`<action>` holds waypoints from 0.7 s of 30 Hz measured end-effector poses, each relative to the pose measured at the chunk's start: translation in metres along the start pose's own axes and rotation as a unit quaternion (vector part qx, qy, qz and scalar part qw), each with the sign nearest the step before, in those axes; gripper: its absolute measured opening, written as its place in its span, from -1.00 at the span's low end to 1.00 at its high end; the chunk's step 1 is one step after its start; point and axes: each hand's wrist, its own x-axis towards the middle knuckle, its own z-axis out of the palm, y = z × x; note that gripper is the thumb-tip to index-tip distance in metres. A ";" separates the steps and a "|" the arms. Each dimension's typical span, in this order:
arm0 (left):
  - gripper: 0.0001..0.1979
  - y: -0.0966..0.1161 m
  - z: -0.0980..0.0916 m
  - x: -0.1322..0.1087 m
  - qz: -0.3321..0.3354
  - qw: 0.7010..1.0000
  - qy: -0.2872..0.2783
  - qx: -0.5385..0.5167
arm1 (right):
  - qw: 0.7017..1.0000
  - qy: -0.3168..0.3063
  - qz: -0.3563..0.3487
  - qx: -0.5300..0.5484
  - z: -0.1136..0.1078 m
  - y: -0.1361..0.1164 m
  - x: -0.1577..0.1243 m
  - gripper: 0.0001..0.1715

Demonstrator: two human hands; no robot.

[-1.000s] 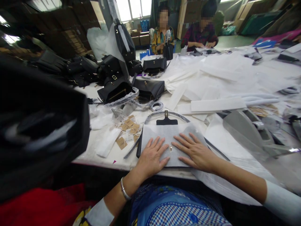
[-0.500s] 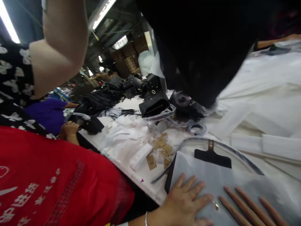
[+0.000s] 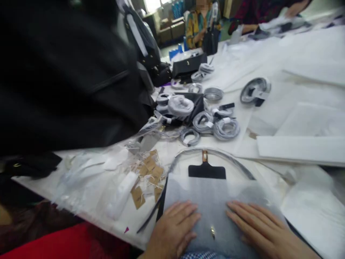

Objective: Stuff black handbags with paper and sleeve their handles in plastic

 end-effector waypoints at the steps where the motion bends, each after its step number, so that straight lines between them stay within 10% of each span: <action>1: -0.68 -0.001 -0.010 0.008 -0.023 1.000 0.003 -0.010 | 0.999 -0.022 0.040 0.013 -0.011 0.004 0.009 -0.48; 13: -0.54 -0.013 0.005 0.046 -0.128 0.990 -0.046 0.019 | 0.978 -0.090 0.155 0.103 -0.021 0.014 0.055 -0.67; 21: -0.71 -0.013 -0.029 0.052 -0.100 0.993 0.001 -0.065 | 0.948 -0.105 0.186 0.235 -0.055 0.022 0.066 -0.89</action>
